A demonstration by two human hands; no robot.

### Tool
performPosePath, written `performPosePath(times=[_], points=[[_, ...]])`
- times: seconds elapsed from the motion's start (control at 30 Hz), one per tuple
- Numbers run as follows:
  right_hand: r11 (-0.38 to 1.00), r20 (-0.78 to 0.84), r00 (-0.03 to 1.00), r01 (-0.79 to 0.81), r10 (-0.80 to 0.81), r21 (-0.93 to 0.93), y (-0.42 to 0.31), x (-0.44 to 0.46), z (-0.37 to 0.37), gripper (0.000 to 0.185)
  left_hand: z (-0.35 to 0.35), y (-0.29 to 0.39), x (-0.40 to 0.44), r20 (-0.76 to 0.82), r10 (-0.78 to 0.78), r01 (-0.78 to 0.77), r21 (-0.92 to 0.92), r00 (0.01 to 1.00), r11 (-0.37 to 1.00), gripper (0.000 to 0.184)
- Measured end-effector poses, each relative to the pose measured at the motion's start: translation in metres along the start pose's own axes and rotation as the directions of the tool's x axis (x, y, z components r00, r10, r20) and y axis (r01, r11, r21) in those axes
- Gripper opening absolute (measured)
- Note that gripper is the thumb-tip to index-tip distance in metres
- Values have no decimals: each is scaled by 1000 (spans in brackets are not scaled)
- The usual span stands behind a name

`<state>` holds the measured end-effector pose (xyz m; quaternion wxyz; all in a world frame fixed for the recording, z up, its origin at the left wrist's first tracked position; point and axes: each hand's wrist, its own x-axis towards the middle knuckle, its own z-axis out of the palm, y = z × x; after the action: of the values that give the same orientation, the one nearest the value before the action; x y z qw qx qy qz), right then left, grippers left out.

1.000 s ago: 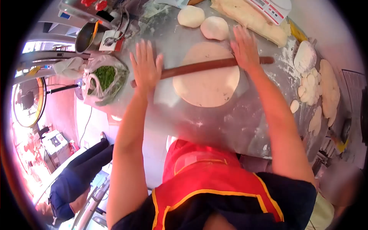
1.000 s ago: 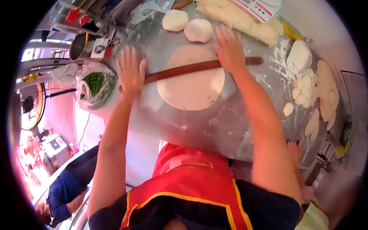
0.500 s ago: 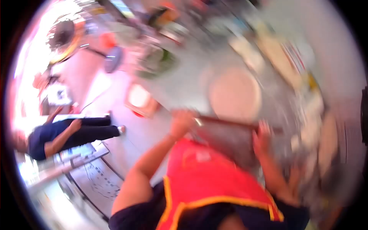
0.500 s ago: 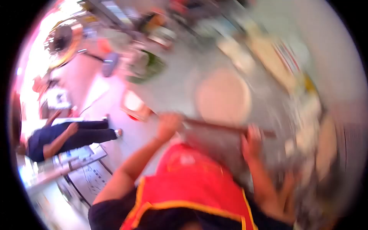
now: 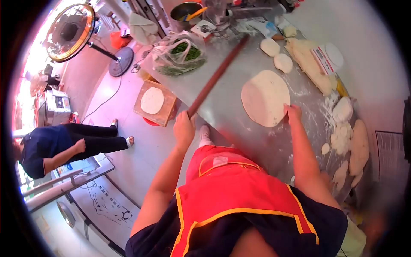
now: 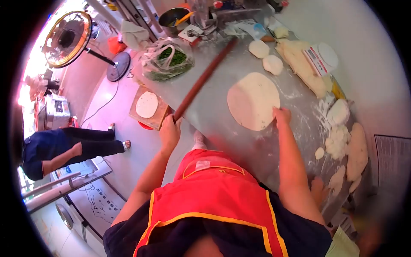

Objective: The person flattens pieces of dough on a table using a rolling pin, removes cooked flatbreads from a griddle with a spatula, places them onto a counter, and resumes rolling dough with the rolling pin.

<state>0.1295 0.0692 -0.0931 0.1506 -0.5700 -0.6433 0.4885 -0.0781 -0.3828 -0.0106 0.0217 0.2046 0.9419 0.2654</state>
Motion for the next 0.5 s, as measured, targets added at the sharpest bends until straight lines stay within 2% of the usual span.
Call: performPosePath(times=[0.03,0.1,0.13,0.17,0.2,0.23,0.27,0.3,0.33,0.4,0.43,0.47,0.5], points=[[987,165,975,-155,147,36,-27,-9,-2,43,4,4,11,-16,5,-5,-11,1000,1000,38],[999,51,998,29,-27,-41,-43,-18,5,23,5,20,27,-141,159,-155,41,977,987,42],[988,10,992,126,-126,-86,-54,-23,13,20,8,29,35,-209,228,-217,78,951,973,44],[913,19,942,329,-334,-243,-74,-35,20,18,16,38,42,-236,272,-296,-74,933,952,48],[769,82,845,518,-529,-376,-101,-56,33,16,24,47,47,-277,296,-358,-207,914,910,52],[570,180,704,676,-687,-468,-127,-85,50,14,40,53,54,-304,319,-420,-376,898,826,37],[491,304,617,774,-726,-399,-156,-123,68,12,45,69,53,70,114,-37,-674,991,737,36],[411,409,511,857,-756,-311,-185,-161,85,9,60,75,63,352,81,244,-780,932,577,48],[356,478,402,915,-781,-189,-203,-195,101,12,59,79,67,528,78,435,-766,845,474,45],[175,654,163,983,-739,-47,-223,-251,127,11,40,92,72,590,105,436,-693,800,574,39],[116,725,62,993,-686,26,-228,-275,136,9,14,97,74,553,103,294,-582,827,758,36],[46,729,-82,987,-680,153,-230,-293,146,7,-28,101,77,493,100,69,-314,864,947,33],[-21,713,-218,962,-666,274,-233,-306,155,8,-66,99,74,406,115,-139,29,907,990,30]])
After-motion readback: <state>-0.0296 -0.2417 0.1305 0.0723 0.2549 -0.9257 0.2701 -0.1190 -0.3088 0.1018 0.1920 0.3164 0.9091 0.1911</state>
